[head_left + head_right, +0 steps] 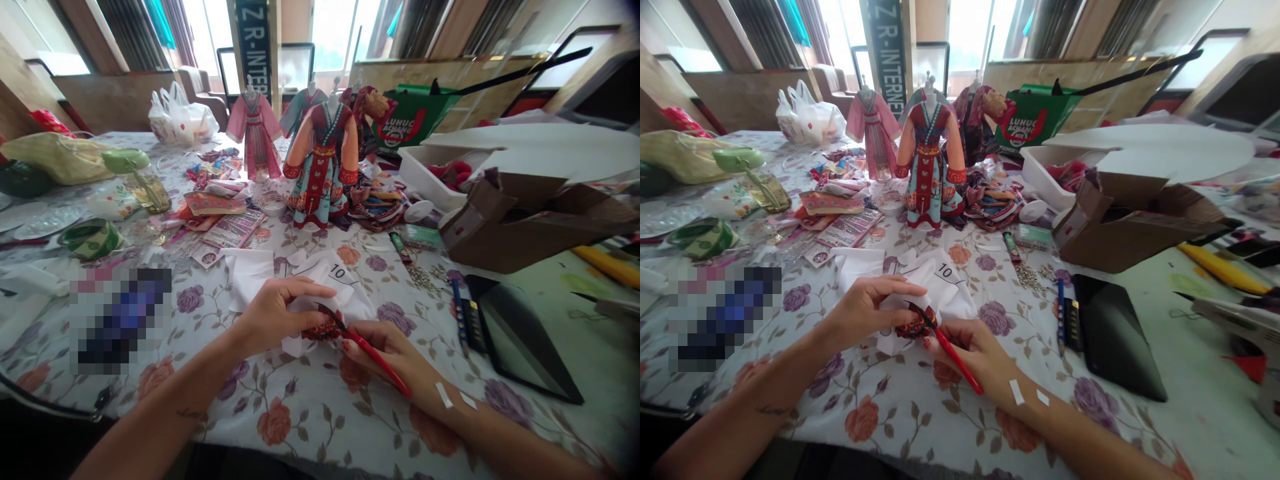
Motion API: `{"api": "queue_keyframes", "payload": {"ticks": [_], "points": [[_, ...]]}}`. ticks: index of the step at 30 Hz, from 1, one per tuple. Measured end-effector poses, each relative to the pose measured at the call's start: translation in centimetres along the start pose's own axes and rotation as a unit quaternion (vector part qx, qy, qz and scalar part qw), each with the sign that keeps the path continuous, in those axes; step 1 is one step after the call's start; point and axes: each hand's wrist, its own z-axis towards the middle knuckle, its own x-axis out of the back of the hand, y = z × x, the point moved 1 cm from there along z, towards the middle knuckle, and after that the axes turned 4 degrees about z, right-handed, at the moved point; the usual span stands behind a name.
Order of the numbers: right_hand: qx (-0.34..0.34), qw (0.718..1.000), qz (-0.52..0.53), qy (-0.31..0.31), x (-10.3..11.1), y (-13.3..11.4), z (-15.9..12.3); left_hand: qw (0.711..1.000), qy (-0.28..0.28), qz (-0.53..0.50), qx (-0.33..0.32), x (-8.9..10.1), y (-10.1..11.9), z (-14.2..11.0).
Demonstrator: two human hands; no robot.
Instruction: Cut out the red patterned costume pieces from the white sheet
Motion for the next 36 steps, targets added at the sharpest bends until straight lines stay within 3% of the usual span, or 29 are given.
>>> {"api": "queue_keyframes", "payload": {"ticks": [36], "points": [[0.001, 1.0, -0.013, 0.002, -0.04, -0.12, -0.08, 1.0, -0.015, -0.006, -0.006, -0.02, 0.1, 0.01]]}}
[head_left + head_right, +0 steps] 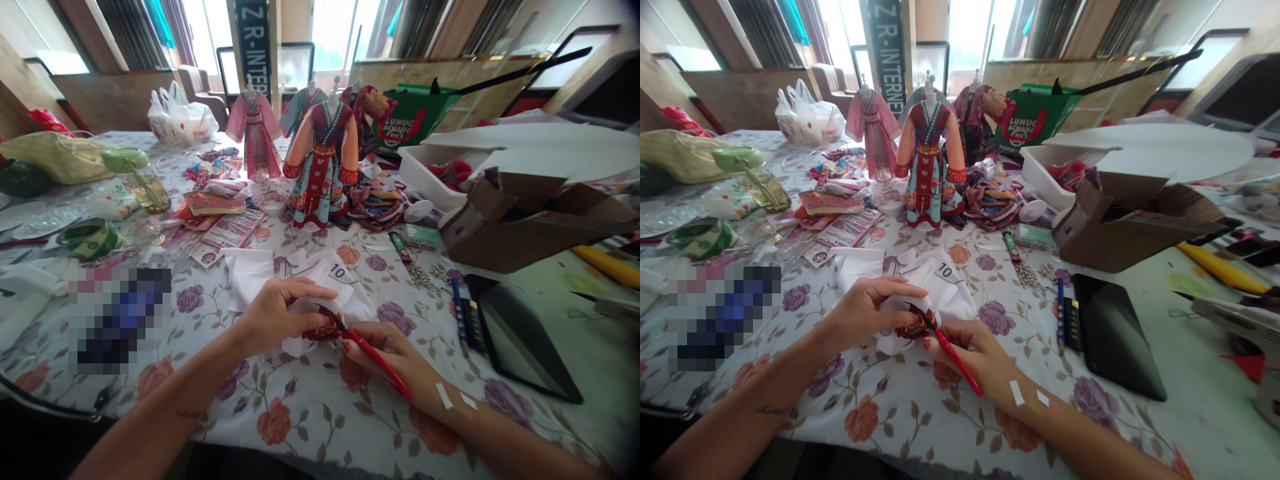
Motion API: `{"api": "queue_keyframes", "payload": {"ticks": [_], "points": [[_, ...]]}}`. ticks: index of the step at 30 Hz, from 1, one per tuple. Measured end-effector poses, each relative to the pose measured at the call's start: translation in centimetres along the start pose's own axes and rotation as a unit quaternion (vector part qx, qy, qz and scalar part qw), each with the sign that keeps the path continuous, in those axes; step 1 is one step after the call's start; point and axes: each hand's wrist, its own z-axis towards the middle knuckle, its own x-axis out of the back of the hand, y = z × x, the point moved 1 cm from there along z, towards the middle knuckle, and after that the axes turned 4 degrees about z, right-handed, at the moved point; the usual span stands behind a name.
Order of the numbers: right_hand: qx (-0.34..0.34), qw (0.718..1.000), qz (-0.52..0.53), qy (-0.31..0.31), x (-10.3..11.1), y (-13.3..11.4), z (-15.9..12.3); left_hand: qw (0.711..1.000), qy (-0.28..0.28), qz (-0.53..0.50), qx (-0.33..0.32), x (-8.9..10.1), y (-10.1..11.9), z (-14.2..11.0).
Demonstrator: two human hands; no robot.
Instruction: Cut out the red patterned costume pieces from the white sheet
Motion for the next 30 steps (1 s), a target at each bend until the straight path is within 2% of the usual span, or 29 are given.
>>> {"api": "queue_keyframes", "payload": {"ticks": [13, 30], "points": [[-0.007, 1.0, 0.004, 0.016, -0.19, -0.38, 0.02, 1.0, -0.003, 0.003, 0.001, 0.18, 0.01, -0.03], [-0.001, 1.0, -0.008, 0.016, 0.14, 0.31, 0.0, 1.0, -0.001, 0.008, 0.004, 0.2, 0.06, -0.05]]}}
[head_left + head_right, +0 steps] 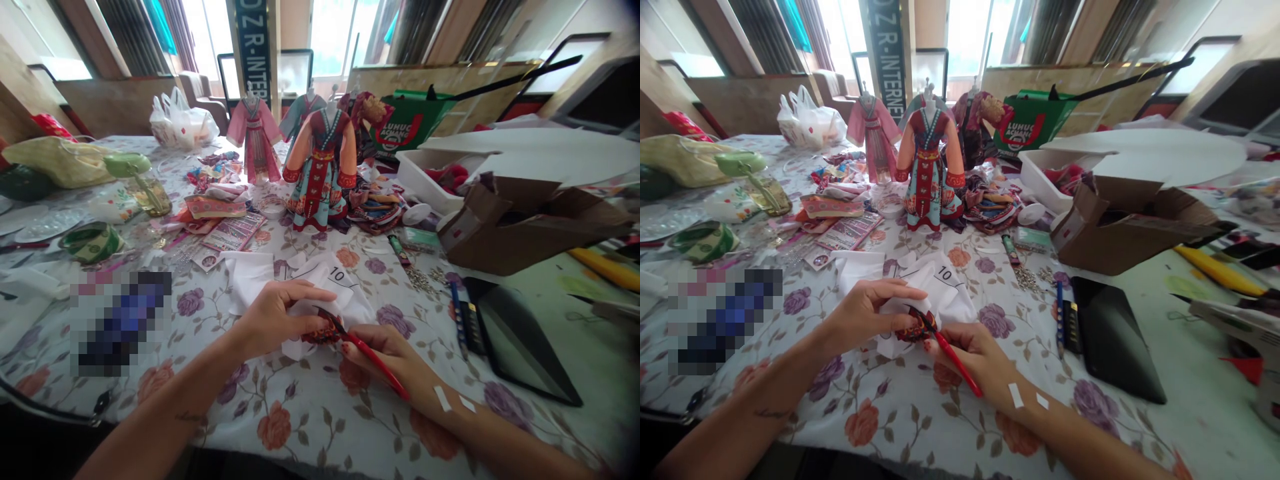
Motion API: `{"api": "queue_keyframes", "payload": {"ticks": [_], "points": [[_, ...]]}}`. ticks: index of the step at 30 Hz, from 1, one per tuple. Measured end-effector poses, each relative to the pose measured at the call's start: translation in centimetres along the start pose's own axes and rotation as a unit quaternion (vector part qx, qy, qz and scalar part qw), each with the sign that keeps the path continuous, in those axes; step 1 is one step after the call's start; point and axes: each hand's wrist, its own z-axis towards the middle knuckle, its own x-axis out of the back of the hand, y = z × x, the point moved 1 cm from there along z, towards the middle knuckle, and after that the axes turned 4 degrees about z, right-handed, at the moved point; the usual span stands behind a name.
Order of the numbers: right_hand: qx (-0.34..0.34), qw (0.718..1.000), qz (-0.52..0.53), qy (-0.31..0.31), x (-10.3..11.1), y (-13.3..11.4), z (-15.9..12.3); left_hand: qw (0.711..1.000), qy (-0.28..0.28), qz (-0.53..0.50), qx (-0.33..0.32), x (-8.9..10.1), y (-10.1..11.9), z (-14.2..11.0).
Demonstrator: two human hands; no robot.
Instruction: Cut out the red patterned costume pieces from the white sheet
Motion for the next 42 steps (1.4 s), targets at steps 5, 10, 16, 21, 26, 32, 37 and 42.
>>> {"api": "queue_keyframes", "payload": {"ticks": [5, 10, 16, 21, 26, 32, 37, 42], "points": [[0.001, 1.0, 0.003, 0.008, -0.1, -0.1, 0.1, 1.0, -0.001, -0.025, 0.008, -0.1, -0.2, 0.0], [0.028, 0.997, 0.059, 0.033, 0.0, -0.1, 0.4, 0.988, -0.007, -0.141, 0.067, -0.3, -0.2, 0.1], [0.07, 0.987, 0.079, 0.12, 0.6, -0.1, 0.9, 0.976, 0.002, -0.197, 0.088, 0.0, 0.0, 0.5], [0.083, 0.984, 0.064, 0.143, 0.7, -0.4, 0.8, 0.984, -0.001, -0.126, 0.128, 0.9, -0.5, 0.7], [0.102, 0.98, 0.061, 0.16, 0.6, -0.1, 0.7, 0.989, 0.004, -0.062, 0.133, 2.3, -1.0, 0.8], [0.126, 0.972, 0.059, 0.188, 0.7, 0.0, 0.8, 0.979, 0.01, -0.166, 0.116, 3.9, -1.1, 1.2], [0.136, 0.971, 0.049, 0.192, 0.7, -0.1, 0.6, 0.968, 0.052, -0.229, 0.083, 5.1, 0.7, 1.4], [0.132, 0.977, 0.033, 0.167, 0.6, 0.3, 0.6, 0.955, 0.083, -0.281, 0.041, 4.6, 3.8, 2.8]]}}
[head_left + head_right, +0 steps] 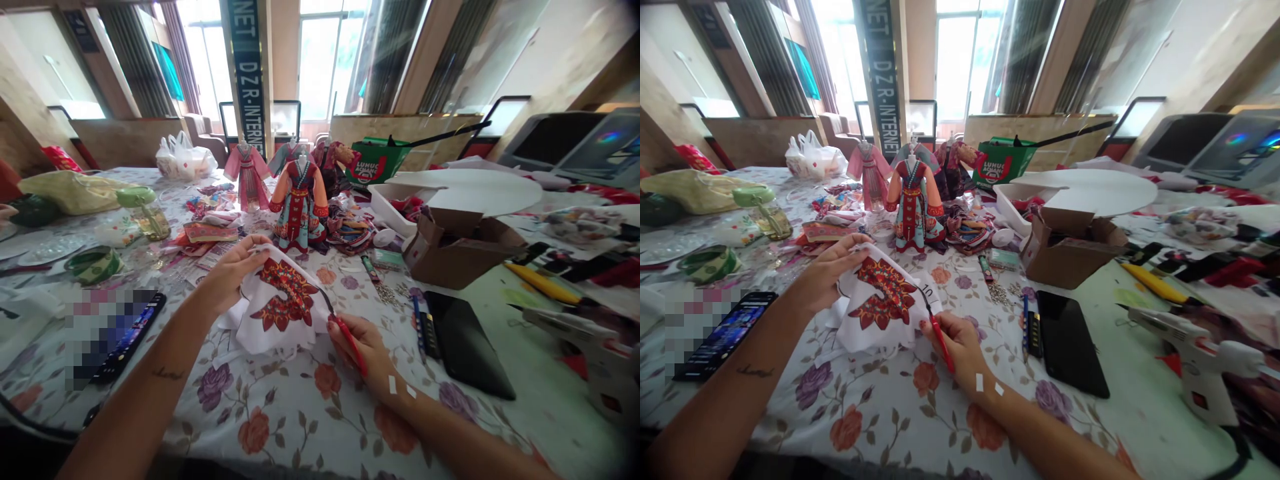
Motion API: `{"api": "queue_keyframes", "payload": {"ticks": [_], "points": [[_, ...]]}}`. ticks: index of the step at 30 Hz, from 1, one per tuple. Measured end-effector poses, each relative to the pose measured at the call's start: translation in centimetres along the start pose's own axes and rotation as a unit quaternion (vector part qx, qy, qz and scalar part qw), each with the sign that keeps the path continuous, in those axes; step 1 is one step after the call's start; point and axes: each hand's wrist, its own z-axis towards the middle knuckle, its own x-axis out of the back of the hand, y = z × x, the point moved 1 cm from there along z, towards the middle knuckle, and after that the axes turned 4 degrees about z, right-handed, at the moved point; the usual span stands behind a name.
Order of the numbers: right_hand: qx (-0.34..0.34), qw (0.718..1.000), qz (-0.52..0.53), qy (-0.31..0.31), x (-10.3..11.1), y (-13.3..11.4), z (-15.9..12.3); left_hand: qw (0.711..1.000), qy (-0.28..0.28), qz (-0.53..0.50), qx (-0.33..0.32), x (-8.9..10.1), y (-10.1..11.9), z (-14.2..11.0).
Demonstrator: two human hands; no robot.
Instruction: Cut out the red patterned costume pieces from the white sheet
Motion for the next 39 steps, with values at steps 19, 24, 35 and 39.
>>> {"api": "queue_keyframes", "payload": {"ticks": [19, 24, 35, 39], "points": [[-0.037, 0.999, 0.016, -0.019, -0.1, 0.0, 0.0, 0.935, 0.114, 0.337, 0.0, 2.7, -4.3, 1.4], [-0.055, 0.998, 0.001, 0.036, 0.1, -0.2, 0.3, 0.859, 0.123, 0.495, 0.047, 4.5, -3.5, -0.1], [-0.063, 0.997, 0.02, 0.035, 0.1, -0.5, 0.0, 0.983, 0.011, 0.055, 0.172, 1.4, -4.9, -1.7], [-0.053, 0.998, 0.025, 0.029, 0.1, -0.5, 0.1, 0.985, 0.011, -0.006, 0.172, 1.9, -4.7, -1.6]]}}
